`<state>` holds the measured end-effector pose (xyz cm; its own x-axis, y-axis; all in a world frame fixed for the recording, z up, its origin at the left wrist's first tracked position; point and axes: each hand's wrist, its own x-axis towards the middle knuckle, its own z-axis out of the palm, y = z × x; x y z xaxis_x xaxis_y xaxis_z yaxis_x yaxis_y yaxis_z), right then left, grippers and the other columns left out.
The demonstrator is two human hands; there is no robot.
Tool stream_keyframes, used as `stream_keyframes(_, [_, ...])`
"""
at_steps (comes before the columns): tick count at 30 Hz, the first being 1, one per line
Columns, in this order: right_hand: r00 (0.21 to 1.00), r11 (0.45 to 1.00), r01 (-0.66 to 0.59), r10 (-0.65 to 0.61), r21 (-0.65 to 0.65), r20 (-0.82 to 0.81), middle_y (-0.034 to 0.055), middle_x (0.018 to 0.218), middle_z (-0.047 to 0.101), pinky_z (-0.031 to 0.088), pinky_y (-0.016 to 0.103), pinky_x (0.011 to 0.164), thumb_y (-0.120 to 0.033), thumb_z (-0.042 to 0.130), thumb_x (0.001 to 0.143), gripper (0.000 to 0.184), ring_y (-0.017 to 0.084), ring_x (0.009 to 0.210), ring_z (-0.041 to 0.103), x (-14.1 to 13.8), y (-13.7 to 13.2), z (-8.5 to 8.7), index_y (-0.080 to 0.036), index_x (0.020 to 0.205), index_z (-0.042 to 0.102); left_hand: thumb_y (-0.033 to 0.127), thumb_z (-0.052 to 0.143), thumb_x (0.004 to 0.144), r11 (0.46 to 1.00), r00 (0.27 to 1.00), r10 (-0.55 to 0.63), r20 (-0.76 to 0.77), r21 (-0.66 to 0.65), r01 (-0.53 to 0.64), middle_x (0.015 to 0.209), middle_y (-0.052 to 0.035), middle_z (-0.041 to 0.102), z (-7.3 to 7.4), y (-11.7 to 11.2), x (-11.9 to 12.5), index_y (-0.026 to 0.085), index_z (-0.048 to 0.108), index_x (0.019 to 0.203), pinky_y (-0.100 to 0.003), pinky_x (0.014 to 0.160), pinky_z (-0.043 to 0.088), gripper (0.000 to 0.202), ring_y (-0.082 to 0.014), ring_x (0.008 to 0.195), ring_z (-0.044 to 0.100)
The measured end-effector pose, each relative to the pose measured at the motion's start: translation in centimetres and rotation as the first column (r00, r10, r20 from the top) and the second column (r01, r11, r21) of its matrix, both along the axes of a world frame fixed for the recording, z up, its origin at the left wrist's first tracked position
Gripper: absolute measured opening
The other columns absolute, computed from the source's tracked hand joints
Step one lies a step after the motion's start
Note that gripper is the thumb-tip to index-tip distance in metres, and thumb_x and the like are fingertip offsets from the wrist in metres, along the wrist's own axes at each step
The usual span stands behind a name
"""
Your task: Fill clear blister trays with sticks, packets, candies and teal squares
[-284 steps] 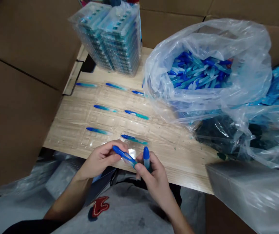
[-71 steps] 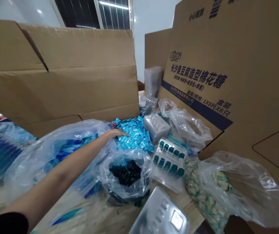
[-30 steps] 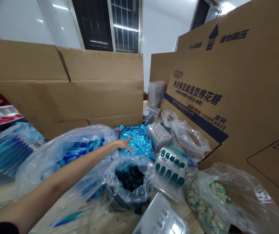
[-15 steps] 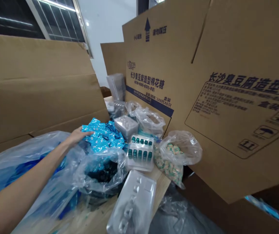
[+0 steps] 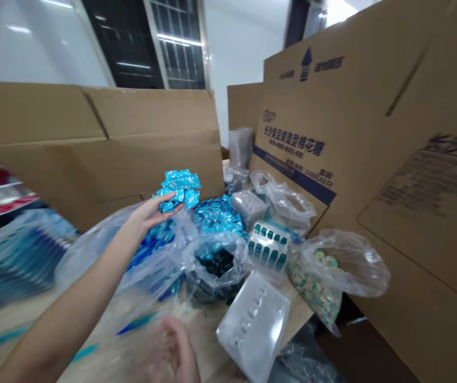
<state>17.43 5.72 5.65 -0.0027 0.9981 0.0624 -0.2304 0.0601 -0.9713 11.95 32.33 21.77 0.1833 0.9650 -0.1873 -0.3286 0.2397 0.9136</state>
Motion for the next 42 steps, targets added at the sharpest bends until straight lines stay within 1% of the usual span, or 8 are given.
stream_keyframes(5, [0.794,0.993,-0.004,-0.070,-0.120,-0.604,0.0057,0.136,0.049,0.047,0.049,0.093,-0.066,0.079,0.052,0.089,0.029,0.121,0.051,-2.0,4.1,3.3,-0.041,0.131,0.046,0.012,0.076,0.063,0.989,0.998,-0.057,-0.039,-0.137,0.051,0.070,-0.0033,0.070,-2.3,-11.0,-8.6,0.011,0.062,0.082,-0.031,0.054,0.059,0.023,-0.0161,0.058,0.065])
stream_keyframes(10, [0.837,0.955,-0.092,-0.079,-0.281,-0.541,0.0043,0.135,0.054,0.046,0.044,0.097,-0.061,0.079,0.058,0.092,0.028,0.117,0.055,-3.7,2.7,3.0,-0.038,0.139,0.041,0.036,0.079,0.060,0.942,0.948,-0.271,-0.168,-0.248,0.226,0.075,-0.0030,0.068,-9.1,-21.1,-13.2,0.015,0.055,0.088,-0.029,0.052,0.055,0.042,-0.0171,0.061,0.064])
stream_keyframes(16, [0.954,0.687,-0.083,-0.155,-0.722,-0.257,0.0055,0.100,0.073,0.048,0.041,0.096,-0.049,0.085,0.054,0.054,0.029,0.102,0.065,-5.4,-2.3,-0.1,-0.020,0.098,0.073,0.047,0.059,0.078,0.968,0.695,-0.204,-0.689,-0.250,0.037,0.104,-0.0126,0.063,-14.7,-28.6,-12.2,0.016,0.049,0.104,-0.041,0.085,0.048,0.041,-0.0288,0.100,0.062])
stream_keyframes(20, [0.975,0.559,-0.030,-0.167,-0.829,-0.148,0.0039,0.091,0.075,0.050,0.038,0.094,-0.045,0.087,0.049,0.045,0.028,0.097,0.068,-4.9,-4.2,-0.6,-0.019,0.084,0.075,0.053,0.054,0.081,0.912,0.540,-0.399,-0.741,-0.382,0.149,0.118,-0.0204,0.057,-14.8,-30.6,-12.2,0.011,0.048,0.118,-0.048,0.094,0.042,0.057,-0.0372,0.113,0.055])
stream_keyframes(26, [0.980,0.403,-0.008,-0.180,-0.915,-0.087,0.0047,0.080,0.075,0.056,0.045,0.081,-0.046,0.088,0.042,0.051,0.032,0.086,0.070,-4.1,-4.9,-1.2,-0.018,0.082,0.074,0.063,0.055,0.080,0.853,0.848,-0.500,-0.176,-0.272,0.446,0.145,-0.0161,0.039,-14.1,-31.7,-15.6,0.017,0.027,0.145,-0.044,0.108,0.029,0.085,-0.0305,0.131,0.039])
stream_keyframes(32, [0.975,0.401,-0.017,-0.198,-0.916,-0.105,0.0037,0.082,0.075,0.056,0.045,0.083,-0.043,0.088,0.043,0.050,0.032,0.089,0.070,-5.1,-4.5,-2.7,-0.019,0.082,0.072,0.065,0.067,0.068,0.832,0.967,-0.209,0.148,-0.493,0.255,0.105,-0.0078,0.061,-15.9,-34.1,-18.3,0.027,0.041,0.140,-0.033,0.074,0.043,0.085,-0.0154,0.075,0.055])
stream_keyframes(37, [0.973,0.412,-0.027,-0.198,-0.911,-0.118,0.0033,0.080,0.075,0.056,0.048,0.084,-0.044,0.087,0.047,0.046,0.033,0.089,0.070,-5.6,-3.7,-3.6,-0.021,0.083,0.072,0.052,0.072,0.071,0.849,0.972,0.076,0.220,-0.527,0.053,0.110,-0.0057,0.060,-16.6,-35.1,-21.5,0.029,0.065,0.117,-0.028,0.073,0.043,0.052,-0.0135,0.081,0.053])
stream_keyframes(42, [0.972,0.442,0.008,-0.214,-0.897,-0.097,0.0010,0.079,0.075,0.056,0.048,0.085,-0.042,0.086,0.050,0.047,0.031,0.089,0.070,-5.7,-3.2,-4.0,-0.023,0.090,0.071,0.051,0.073,0.070,0.903,0.999,-0.012,-0.050,-0.430,-0.011,0.125,-0.0071,0.056,-16.6,-34.5,-23.9,0.031,0.057,0.127,-0.035,0.089,0.044,0.063,-0.0215,0.102,0.053])
